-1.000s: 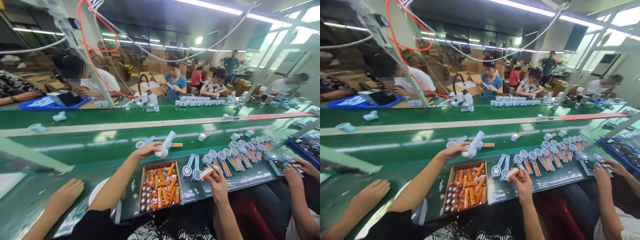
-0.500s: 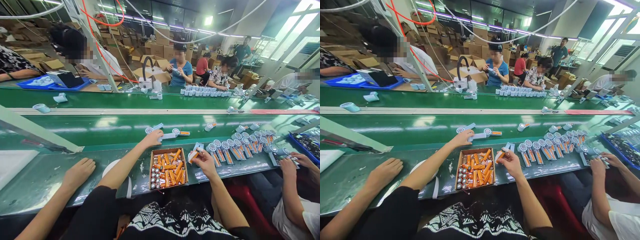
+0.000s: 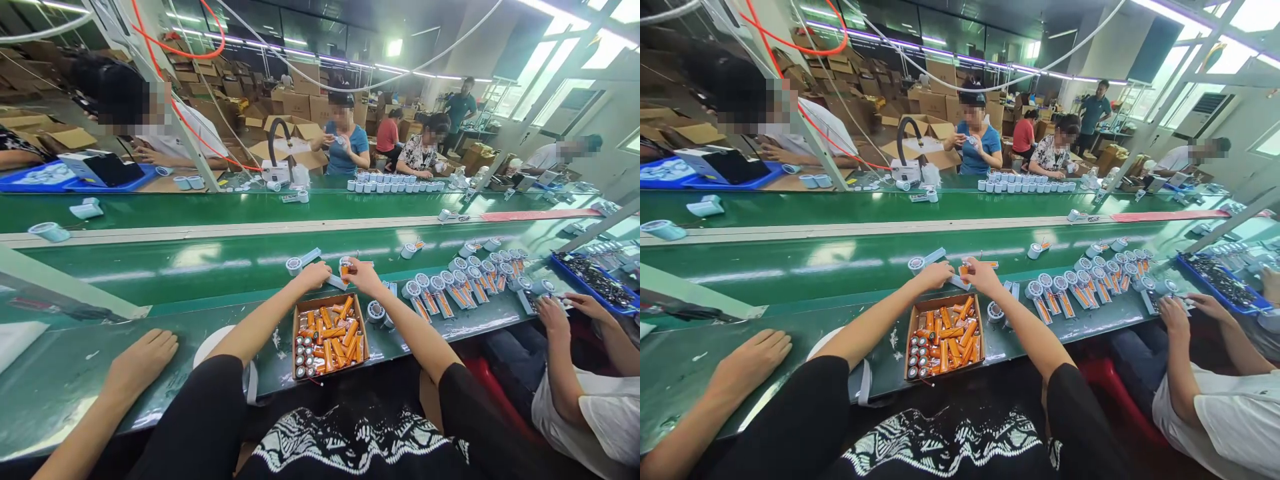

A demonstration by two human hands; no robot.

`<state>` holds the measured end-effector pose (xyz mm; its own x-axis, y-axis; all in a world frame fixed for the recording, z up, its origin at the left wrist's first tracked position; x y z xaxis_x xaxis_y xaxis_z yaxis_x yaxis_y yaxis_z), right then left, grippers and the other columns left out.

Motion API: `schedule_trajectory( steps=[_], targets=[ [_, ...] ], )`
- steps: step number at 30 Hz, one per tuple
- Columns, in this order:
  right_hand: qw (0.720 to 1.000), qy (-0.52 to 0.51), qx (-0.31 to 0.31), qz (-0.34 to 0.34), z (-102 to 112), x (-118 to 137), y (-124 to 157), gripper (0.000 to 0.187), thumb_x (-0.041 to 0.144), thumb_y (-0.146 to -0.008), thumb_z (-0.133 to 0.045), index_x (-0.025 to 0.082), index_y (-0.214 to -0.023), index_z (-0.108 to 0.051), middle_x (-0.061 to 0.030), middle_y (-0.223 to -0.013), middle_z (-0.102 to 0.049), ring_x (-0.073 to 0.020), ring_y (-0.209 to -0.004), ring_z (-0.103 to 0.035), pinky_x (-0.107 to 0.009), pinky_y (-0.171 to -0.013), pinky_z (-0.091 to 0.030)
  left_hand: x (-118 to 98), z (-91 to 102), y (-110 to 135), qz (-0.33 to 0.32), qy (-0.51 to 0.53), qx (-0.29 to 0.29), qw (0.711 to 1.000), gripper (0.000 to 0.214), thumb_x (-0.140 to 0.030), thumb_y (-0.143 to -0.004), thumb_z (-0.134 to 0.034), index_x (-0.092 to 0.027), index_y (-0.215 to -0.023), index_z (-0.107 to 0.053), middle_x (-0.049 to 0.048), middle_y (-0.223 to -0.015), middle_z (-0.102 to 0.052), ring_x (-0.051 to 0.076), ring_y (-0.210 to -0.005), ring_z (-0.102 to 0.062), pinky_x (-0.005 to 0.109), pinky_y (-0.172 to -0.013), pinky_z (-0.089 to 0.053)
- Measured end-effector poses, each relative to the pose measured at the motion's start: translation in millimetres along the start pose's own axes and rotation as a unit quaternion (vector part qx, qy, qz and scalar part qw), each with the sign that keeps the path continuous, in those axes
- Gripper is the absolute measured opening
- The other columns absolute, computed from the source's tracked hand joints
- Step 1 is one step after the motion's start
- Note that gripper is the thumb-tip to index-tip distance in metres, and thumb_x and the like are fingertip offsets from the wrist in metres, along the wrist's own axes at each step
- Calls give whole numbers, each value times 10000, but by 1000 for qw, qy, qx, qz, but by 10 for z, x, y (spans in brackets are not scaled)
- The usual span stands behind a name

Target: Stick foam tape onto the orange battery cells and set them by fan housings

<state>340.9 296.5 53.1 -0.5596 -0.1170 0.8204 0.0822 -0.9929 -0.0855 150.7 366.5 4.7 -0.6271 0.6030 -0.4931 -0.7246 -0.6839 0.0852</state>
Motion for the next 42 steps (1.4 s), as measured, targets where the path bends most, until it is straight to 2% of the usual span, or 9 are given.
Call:
schedule_trajectory(
  steps=[5,11,18,21,26,29,33,37,42],
  targets=[
    [994,108,11,0,-17,-30,-186,272,193,-861,-803,233,-1112,-705,-26,-888,-795,-217,-827,-717,-278,-760,-487,-20,5,-57,-16,3,12,1000,142,-347,-965,-712,-222,-901,-721,92,-1340,-694,260,-1409,-495,503,-1245,-339],
    [978,200,57,9,-61,-105,-148,106,268,-945,-761,205,-1018,-719,-33,-838,-769,-212,-780,-699,-264,-702,-443,4,96,-264,0,9,67,998,198,-413,-995,-707,-218,-995,-742,86,-1282,-719,240,-1272,-613,496,-1184,-448],
    [949,293,107,40,-46,-39,-4,190,240,-932,-766,214,-1120,-759,-69,-946,-808,-251,-925,-740,-281,-785,-493,-148,129,-315,10,-16,43,999,347,-533,-1030,-588,-215,-1055,-723,94,-1122,-743,244,-1093,-677,482,-1068,-507],
    [934,331,127,43,-67,-42,35,246,271,-923,-780,247,-1167,-760,-63,-983,-818,-267,-950,-756,-298,-802,-529,-204,138,-348,-2,-19,23,1000,287,-508,-963,-559,-292,-982,-747,97,-1043,-777,331,-1060,-705,533,-1003,-510],
    [917,381,116,14,-105,-75,15,341,332,-1029,-659,231,-1353,-693,-128,-1129,-804,-308,-1037,-766,-372,-840,-594,-252,141,-439,3,-17,-6,1000,254,-488,-853,-527,-391,-904,-756,87,-947,-796,396,-1011,-725,549,-913,-512],
    [908,401,124,-3,-160,-44,-19,347,299,-1047,-634,235,-1386,-672,-107,-1130,-798,-295,-1040,-770,-408,-854,-622,-261,133,-469,4,-20,-19,1000,272,-476,-848,-513,-383,-913,-760,89,-995,-805,385,-1019,-731,534,-899,-521],
    [893,427,140,-33,-190,35,-56,269,354,-1081,-626,158,-1243,-713,-92,-1170,-764,-245,-1071,-749,-460,-944,-629,-266,121,-502,-11,-34,-29,999,283,-450,-862,-480,-361,-888,-747,98,-1022,-807,374,-1008,-740,512,-850,-539],
    [881,441,166,-43,-144,102,-81,294,405,-1064,-663,155,-1210,-711,-87,-1209,-739,-235,-1080,-732,-464,-961,-628,-300,111,-519,-37,-49,-31,998,228,-412,-881,-515,-342,-861,-731,75,-970,-803,322,-913,-741,452,-792,-551],
    [870,458,181,-23,-78,114,-72,303,404,-1055,-676,151,-1220,-705,-95,-1241,-726,-247,-1121,-716,-482,-996,-610,-339,74,-515,-32,-68,-30,997,304,-483,-1031,-562,-225,-1030,-723,74,-1026,-762,218,-932,-701,409,-881,-571]
  ],
)
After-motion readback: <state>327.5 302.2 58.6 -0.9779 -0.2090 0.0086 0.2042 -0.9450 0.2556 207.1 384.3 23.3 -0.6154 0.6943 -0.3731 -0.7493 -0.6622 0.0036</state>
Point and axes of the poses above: each hand's wrist, its own y-axis away from the middle knuckle, its own z-axis out of the back of the hand, x = y × z, the point moved 3 cm from there along -y, towards the middle knuckle
